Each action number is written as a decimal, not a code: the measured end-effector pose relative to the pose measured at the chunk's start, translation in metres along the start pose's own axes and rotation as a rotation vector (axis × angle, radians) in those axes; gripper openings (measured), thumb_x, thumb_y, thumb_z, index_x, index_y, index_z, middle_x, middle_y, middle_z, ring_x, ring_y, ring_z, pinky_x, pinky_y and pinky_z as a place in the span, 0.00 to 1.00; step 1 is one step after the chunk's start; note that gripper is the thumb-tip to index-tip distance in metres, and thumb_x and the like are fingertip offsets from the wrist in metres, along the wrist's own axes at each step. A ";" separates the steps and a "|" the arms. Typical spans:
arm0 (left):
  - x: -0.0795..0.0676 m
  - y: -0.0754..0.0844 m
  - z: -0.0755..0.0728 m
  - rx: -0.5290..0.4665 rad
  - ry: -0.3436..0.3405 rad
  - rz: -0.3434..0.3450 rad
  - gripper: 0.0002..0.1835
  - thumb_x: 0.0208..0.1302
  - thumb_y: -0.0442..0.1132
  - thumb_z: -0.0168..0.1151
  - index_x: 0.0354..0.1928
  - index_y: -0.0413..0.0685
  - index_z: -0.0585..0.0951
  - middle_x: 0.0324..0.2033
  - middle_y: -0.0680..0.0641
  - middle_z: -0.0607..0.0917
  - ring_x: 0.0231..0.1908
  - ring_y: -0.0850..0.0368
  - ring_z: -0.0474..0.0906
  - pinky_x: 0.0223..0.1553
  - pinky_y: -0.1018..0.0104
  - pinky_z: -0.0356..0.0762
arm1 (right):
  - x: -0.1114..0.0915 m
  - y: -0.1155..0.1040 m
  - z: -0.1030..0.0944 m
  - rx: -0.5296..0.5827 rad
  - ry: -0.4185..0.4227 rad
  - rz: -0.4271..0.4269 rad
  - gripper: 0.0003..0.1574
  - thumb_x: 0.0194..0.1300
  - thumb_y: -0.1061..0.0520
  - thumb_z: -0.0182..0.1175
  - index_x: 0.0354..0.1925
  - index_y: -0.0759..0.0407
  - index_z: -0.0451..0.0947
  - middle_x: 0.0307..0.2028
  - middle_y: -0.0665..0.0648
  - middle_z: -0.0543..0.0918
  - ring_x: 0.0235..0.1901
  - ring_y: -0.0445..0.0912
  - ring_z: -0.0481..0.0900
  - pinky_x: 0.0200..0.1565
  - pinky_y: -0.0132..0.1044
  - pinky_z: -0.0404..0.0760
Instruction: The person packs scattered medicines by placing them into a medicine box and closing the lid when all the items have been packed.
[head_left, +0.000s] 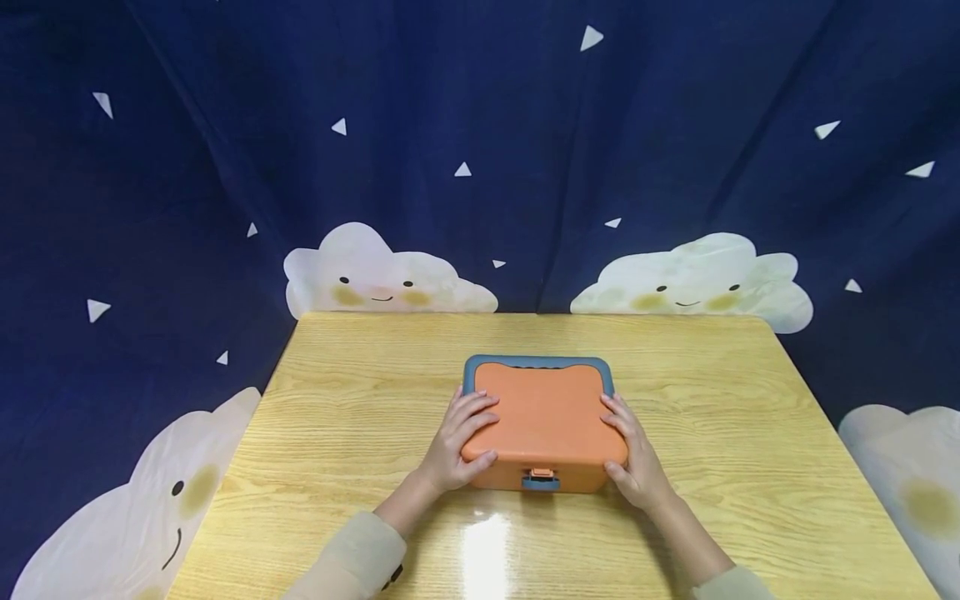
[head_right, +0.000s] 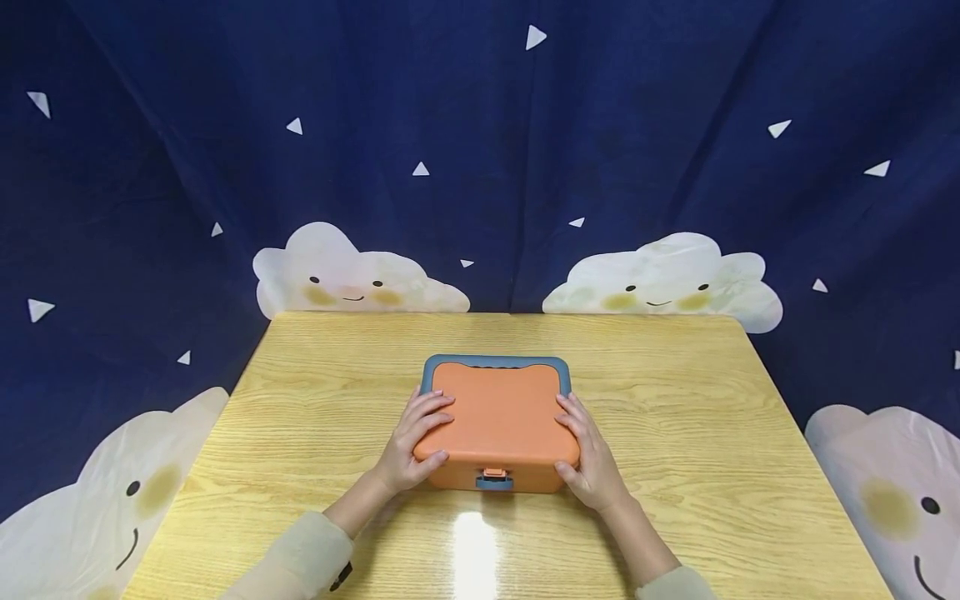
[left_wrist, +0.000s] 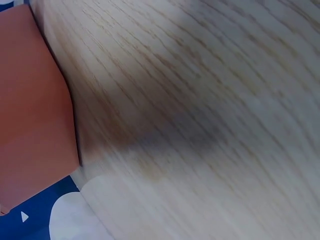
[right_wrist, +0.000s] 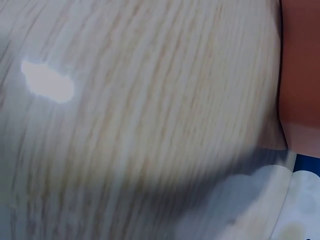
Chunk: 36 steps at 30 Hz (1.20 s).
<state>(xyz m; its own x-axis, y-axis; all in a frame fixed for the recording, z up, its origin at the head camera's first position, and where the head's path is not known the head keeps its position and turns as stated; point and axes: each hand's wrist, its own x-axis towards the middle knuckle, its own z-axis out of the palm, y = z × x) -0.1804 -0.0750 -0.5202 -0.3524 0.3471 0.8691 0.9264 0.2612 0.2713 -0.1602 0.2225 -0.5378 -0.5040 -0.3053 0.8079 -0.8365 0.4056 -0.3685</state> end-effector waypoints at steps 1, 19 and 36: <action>0.000 0.000 0.000 0.003 0.001 0.003 0.23 0.63 0.53 0.50 0.44 0.39 0.76 0.49 0.38 0.76 0.53 0.40 0.68 0.62 0.43 0.49 | 0.000 0.000 0.001 -0.003 0.011 -0.005 0.45 0.66 0.33 0.40 0.48 0.77 0.64 0.57 0.73 0.66 0.65 0.57 0.55 0.65 0.39 0.49; 0.002 0.001 -0.004 0.042 -0.007 0.011 0.23 0.64 0.54 0.48 0.45 0.41 0.77 0.48 0.39 0.78 0.52 0.41 0.70 0.59 0.40 0.54 | 0.006 0.000 0.004 -0.006 0.083 -0.101 0.42 0.66 0.36 0.42 0.45 0.77 0.67 0.52 0.77 0.68 0.61 0.62 0.60 0.64 0.42 0.54; 0.109 -0.023 -0.068 0.285 -0.165 -0.085 0.15 0.60 0.45 0.52 0.36 0.41 0.81 0.38 0.45 0.82 0.42 0.50 0.77 0.49 0.53 0.68 | 0.118 -0.011 -0.060 -0.310 0.294 -0.002 0.28 0.64 0.46 0.51 0.41 0.72 0.74 0.39 0.69 0.79 0.41 0.62 0.74 0.52 0.38 0.68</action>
